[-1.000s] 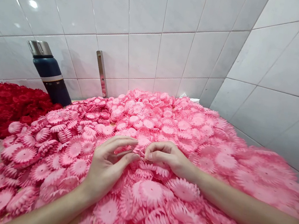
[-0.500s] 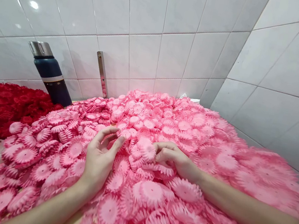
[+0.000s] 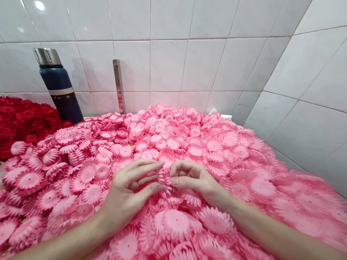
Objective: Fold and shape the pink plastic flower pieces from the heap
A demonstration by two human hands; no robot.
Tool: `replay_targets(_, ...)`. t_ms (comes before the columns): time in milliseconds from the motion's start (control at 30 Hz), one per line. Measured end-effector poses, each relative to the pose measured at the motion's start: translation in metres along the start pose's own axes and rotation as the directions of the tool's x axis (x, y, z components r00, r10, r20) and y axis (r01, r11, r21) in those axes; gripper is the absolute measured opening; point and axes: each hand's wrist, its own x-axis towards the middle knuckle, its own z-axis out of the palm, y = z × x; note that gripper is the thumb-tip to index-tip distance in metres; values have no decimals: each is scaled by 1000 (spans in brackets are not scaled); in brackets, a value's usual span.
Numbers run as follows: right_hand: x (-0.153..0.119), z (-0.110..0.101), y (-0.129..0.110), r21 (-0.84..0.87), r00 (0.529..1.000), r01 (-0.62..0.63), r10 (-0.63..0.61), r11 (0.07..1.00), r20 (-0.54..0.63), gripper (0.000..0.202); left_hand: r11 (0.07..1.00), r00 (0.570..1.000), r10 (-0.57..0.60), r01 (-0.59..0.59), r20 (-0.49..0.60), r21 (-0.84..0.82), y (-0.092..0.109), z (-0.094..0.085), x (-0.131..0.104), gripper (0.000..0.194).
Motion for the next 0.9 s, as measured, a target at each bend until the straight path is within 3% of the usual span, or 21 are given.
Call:
replay_targets(233, -1, -1, -2, -32, 1000, 15, -15, 999, 9, 16, 999, 999, -33, 33, 37, -10, -3, -1, 1, 39)
replay_targets(900, 0, -2, 1, -55, 999, -2, 4, 998, 38, 13, 993, 994, 3, -16, 109, 118, 0, -2, 1, 31)
